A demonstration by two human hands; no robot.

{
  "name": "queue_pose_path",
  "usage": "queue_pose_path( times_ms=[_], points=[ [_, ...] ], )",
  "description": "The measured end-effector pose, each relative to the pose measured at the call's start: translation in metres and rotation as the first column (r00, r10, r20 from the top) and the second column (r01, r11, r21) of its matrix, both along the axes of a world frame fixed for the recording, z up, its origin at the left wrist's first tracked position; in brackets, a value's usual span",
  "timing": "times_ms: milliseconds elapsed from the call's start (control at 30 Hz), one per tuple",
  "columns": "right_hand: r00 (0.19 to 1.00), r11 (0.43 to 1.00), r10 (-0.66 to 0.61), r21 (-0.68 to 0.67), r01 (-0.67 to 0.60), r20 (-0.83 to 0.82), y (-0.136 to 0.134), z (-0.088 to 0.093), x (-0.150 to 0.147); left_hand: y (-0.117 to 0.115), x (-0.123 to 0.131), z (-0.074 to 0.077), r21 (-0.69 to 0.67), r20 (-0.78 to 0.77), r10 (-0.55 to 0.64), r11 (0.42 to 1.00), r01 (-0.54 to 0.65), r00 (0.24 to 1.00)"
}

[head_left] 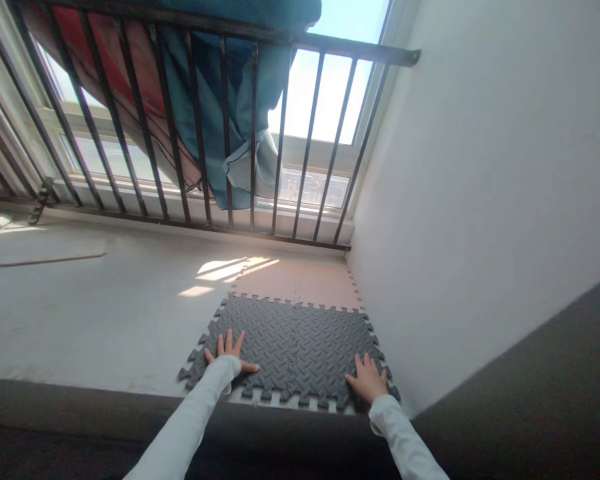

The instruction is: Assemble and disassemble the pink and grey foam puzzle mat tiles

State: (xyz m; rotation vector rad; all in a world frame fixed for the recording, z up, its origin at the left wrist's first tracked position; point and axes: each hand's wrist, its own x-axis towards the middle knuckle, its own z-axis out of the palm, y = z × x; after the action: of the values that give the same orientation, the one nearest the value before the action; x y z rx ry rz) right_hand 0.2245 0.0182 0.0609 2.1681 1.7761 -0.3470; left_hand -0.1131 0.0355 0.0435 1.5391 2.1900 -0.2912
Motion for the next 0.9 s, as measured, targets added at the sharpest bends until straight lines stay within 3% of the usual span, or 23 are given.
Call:
queue_pose_path(
  times_ms=[100, 233, 433, 900],
  points=[
    [1.0, 0.999, 0.022, -0.034, -0.022, -0.007, -0.012, 0.005, 0.008, -0.008, 0.005, 0.007, 0.035, -0.027, 0.01, 0.999, -0.009, 1.0],
    [0.998, 0.997, 0.046, -0.064, -0.049, -0.048, -0.007, 0.012, 0.006, -0.018, 0.022, 0.019, 0.108, -0.107, -0.029, 0.993, 0.041, 0.994],
    [0.994, 0.984, 0.088, -0.148, -0.096, -0.061, 0.011, 0.021, -0.006, -0.013, 0.043, 0.037, -0.01, -0.104, -0.175, 0.985, 0.175, 0.979],
    [0.987, 0.971, 0.127, -0.19, -0.144, -0.1, 0.039, -0.003, -0.009, 0.008, 0.04, 0.037, -0.035, -0.062, -0.283, 0.959, 0.281, 0.957]
  ],
)
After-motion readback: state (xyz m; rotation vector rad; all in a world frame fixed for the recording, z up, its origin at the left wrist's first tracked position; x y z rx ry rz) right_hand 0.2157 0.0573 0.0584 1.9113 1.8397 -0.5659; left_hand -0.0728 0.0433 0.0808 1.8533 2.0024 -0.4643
